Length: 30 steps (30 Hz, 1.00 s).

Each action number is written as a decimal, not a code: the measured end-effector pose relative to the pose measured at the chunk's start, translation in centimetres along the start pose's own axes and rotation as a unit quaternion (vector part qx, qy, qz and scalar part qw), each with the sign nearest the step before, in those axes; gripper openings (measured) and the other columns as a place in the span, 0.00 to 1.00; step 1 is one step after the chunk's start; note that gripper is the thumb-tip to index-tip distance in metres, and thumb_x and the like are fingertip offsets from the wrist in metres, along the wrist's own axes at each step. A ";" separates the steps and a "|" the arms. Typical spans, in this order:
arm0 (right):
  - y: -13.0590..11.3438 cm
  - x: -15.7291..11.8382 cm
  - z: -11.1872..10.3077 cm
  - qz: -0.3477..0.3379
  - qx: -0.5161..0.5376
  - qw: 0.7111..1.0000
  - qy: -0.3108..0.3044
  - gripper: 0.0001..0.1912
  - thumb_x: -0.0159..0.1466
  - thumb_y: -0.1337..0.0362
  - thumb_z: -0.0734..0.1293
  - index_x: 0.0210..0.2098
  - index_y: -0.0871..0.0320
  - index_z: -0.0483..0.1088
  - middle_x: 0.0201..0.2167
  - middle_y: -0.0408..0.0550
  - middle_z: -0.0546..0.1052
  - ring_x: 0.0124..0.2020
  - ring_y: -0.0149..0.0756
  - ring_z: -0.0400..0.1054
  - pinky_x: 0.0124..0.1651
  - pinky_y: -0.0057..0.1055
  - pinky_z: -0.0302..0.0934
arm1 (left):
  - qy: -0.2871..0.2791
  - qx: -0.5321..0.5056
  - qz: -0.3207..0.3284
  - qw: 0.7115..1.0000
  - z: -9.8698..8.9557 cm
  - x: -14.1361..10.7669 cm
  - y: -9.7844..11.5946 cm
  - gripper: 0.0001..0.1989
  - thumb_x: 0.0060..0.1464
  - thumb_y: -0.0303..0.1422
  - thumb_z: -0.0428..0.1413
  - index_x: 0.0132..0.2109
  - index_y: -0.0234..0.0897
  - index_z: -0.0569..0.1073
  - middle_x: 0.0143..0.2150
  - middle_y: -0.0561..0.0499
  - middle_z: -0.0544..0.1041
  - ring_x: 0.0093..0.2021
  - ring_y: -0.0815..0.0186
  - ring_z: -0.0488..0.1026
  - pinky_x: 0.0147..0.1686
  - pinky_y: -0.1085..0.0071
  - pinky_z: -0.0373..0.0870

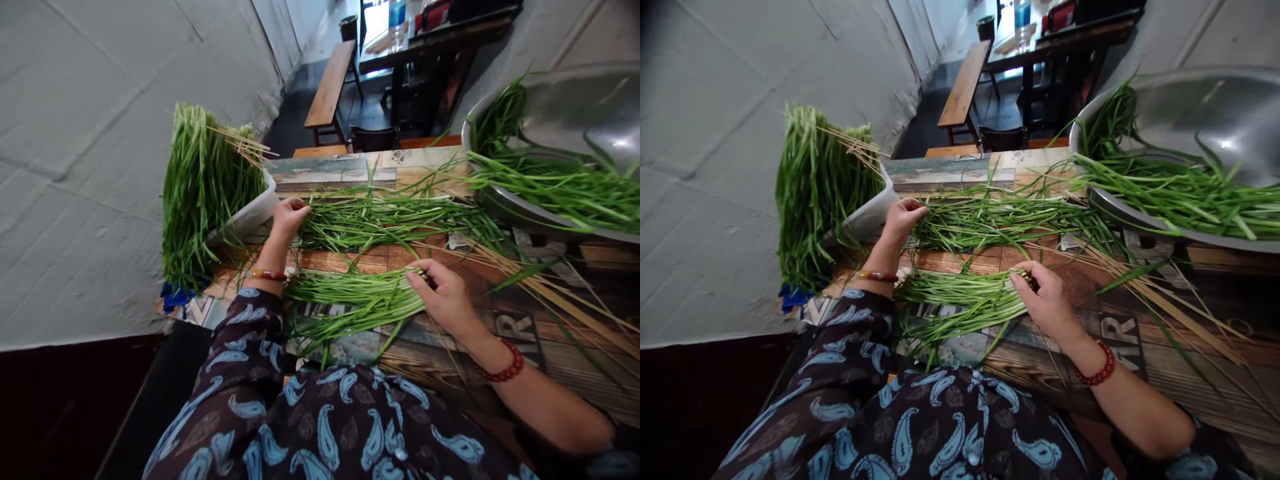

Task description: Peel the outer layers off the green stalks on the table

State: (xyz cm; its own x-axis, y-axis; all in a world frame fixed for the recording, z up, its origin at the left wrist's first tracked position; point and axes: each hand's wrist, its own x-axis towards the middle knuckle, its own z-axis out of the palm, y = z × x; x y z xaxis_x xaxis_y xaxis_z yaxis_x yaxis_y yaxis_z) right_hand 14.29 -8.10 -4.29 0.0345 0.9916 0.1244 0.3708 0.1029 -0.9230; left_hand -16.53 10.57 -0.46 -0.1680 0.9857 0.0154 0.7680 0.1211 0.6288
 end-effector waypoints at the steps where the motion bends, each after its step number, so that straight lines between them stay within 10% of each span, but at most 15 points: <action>1: 0.0 0.0 0.0 -0.004 0.003 1.000 0.000 0.10 0.65 0.57 0.65 0.37 0.57 0.74 0.29 0.46 0.78 0.30 0.35 0.71 0.34 0.31 0.63 | -0.003 -0.038 0.017 0.999 0.2 -0.6 1.0 0.09 0.46 0.36 0.59 0.31 0.32 0.75 0.27 0.51 0.76 0.29 0.68 0.70 0.31 0.73 0.64; 6: -0.7 0.3 0.0 -0.039 0.017 0.999 0.023 0.08 0.64 0.60 0.65 0.35 0.57 0.73 0.29 0.45 0.78 0.28 0.34 0.71 0.33 0.29 0.64 | -0.159 -0.326 0.117 0.925 1.8 -5.1 7.0 0.13 0.43 0.35 0.66 0.33 0.33 0.73 0.26 0.54 0.75 0.26 0.73 0.70 0.30 0.76 0.64; 11: -1.4 0.7 -0.7 -0.065 0.018 0.996 0.057 0.06 0.63 0.62 0.66 0.35 0.56 0.74 0.30 0.45 0.79 0.29 0.34 0.72 0.35 0.29 0.65 | -0.301 -0.367 0.113 0.873 4.1 -9.0 10.5 0.20 0.46 0.33 0.65 0.47 0.31 0.73 0.25 0.53 0.77 0.25 0.71 0.72 0.29 0.75 0.69; 30: -2.1 1.5 -2.3 -0.075 -0.003 0.996 0.056 0.10 0.64 0.65 0.65 0.43 0.54 0.77 0.42 0.46 0.83 0.43 0.38 0.77 0.49 0.34 0.70 | -0.357 -0.409 0.054 0.838 6.9 -12.1 10.8 0.14 0.47 0.39 0.67 0.36 0.32 0.81 0.27 0.52 0.77 0.25 0.74 0.68 0.26 0.77 0.66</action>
State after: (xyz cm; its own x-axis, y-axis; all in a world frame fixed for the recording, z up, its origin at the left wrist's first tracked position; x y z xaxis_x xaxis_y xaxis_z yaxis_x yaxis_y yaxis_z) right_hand 15.74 -6.97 -1.30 0.0816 0.9499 0.3017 0.3850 0.2492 -0.8886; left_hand -1.93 0.76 0.80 0.5118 0.8404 -0.1781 0.0247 0.1928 0.9809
